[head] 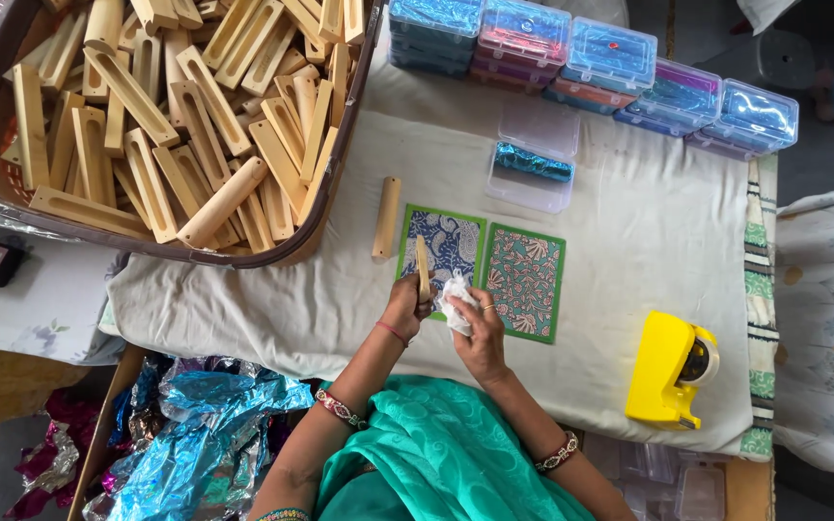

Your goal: The person wipes wooden blocks one at a time with a white cloth, then wraps each block in blue metallic foil, folding the foil around the block and rolling it on the table to secure the wrap. Wrapped pieces are set aside and the person reaches into a basket for more blocks.

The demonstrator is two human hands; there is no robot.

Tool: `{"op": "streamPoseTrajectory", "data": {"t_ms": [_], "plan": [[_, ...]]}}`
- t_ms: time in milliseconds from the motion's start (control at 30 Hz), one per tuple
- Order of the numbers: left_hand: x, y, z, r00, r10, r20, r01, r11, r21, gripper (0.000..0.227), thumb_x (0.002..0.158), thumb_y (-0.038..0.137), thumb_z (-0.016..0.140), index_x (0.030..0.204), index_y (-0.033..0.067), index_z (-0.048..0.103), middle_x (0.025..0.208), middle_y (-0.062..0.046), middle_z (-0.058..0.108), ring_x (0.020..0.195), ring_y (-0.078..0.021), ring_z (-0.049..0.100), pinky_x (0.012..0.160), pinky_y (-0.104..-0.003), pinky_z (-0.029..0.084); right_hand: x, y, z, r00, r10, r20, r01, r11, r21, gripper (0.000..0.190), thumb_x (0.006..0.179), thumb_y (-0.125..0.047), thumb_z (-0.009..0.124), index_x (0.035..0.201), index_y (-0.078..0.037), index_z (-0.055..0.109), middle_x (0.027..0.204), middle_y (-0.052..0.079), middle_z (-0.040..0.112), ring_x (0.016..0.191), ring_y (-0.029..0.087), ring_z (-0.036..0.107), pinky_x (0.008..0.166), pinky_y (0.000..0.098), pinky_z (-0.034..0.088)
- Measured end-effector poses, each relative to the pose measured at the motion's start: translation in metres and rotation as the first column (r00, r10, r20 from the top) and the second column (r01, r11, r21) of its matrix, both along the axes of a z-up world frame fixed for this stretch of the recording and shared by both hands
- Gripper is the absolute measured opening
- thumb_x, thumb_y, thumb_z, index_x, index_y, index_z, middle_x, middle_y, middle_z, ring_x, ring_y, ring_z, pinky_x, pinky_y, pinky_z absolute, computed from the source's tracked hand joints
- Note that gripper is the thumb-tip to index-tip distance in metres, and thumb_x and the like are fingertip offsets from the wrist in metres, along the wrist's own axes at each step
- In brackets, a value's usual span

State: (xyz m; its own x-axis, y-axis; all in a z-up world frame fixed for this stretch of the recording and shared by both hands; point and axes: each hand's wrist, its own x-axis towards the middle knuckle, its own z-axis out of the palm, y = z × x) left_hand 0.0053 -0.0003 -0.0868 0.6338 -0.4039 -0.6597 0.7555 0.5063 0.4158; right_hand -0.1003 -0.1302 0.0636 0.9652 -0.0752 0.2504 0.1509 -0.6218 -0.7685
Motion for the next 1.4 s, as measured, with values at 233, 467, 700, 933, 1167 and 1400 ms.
{"op": "streamPoseTrajectory", "data": {"t_ms": [233, 467, 700, 933, 1167, 1400], "plan": [[-0.005, -0.013, 0.01, 0.994, 0.082, -0.067, -0.084, 0.996, -0.034, 0.019, 0.101, 0.017, 0.052, 0.099, 0.003, 0.066, 0.082, -0.009, 0.066, 0.062, -0.0192, 0.067, 0.053, -0.034, 0.057, 0.008, 0.011, 0.027, 0.973, 0.217, 0.08, -0.192, 0.951, -0.24, 0.065, 0.069, 0.005, 0.072, 0.132, -0.013, 0.071, 0.126, 0.019, 0.057, 0.108, 0.036, 0.066, 0.092, 0.0413, 0.057], [-0.002, 0.007, 0.033, 0.98, -0.051, 0.192, 0.007, 0.975, 0.221, 0.031, 0.104, 0.03, 0.052, 0.114, 0.0022, 0.061, 0.077, -0.01, 0.065, 0.055, -0.0178, 0.058, 0.046, -0.029, 0.045, 0.004, -0.022, -0.003, 0.987, 0.133, -0.09, -0.145, 0.979, -0.141, 0.055, 0.07, 0.003, 0.074, 0.121, -0.016, 0.074, 0.128, 0.014, 0.059, 0.105, 0.03, 0.069, 0.086, 0.0385, 0.06], [-0.005, 0.011, 0.061, 0.983, -0.18, 0.046, 0.168, 0.968, 0.185, 0.034, 0.101, 0.037, 0.045, 0.13, 0.0197, 0.052, 0.102, -0.005, 0.071, 0.073, -0.02, 0.067, 0.065, -0.034, 0.058, 0.032, -0.041, -0.027, 0.991, -0.131, -0.033, 0.135, 0.98, 0.148, 0.033, 0.088, 0.001, 0.077, 0.119, -0.008, 0.073, 0.115, 0.012, 0.068, 0.105, 0.026, 0.072, 0.086, 0.0327, 0.058], [-0.011, 0.029, 0.005, 0.989, -0.135, 0.059, 0.132, 0.99, 0.041, 0.046, 0.107, 0.047, 0.039, 0.137, 0.0179, 0.058, 0.116, -0.005, 0.075, 0.085, -0.0158, 0.061, 0.073, -0.032, 0.055, 0.087, -0.037, -0.039, 0.988, -0.004, -0.157, 0.038, 0.975, 0.217, 0.034, 0.085, -0.003, 0.071, 0.118, -0.01, 0.071, 0.132, 0.016, 0.063, 0.116, 0.028, 0.069, 0.085, 0.0338, 0.064], [-0.017, 0.037, 0.016, 0.99, -0.134, 0.039, 0.132, 0.99, 0.057, 0.052, 0.105, 0.03, 0.038, 0.156, 0.0187, 0.043, 0.117, -0.009, 0.072, 0.097, -0.02, 0.07, 0.088, -0.04, 0.06, 0.142, -0.021, -0.053, 0.979, 0.088, -0.182, -0.147, 0.927, -0.345, 0.039, 0.078, -0.004, 0.072, 0.116, -0.013, 0.075, 0.139, 0.009, 0.062, 0.122, 0.034, 0.063, 0.1, 0.0423, 0.053], [-0.023, 0.038, -0.018, 0.997, -0.037, 0.073, 0.04, 0.998, -0.049, 0.049, 0.105, 0.022, 0.051, 0.151, 0.0073, 0.048, 0.118, -0.013, 0.073, 0.096, -0.0251, 0.074, 0.079, -0.035, 0.062, 0.139, -0.01, -0.052, 0.952, 0.194, -0.236, -0.294, 0.791, -0.536, 0.04, 0.079, -0.004, 0.072, 0.117, -0.016, 0.072, 0.137, 0.001, 0.064, 0.116, 0.03, 0.058, 0.094, 0.0403, 0.055]]}}
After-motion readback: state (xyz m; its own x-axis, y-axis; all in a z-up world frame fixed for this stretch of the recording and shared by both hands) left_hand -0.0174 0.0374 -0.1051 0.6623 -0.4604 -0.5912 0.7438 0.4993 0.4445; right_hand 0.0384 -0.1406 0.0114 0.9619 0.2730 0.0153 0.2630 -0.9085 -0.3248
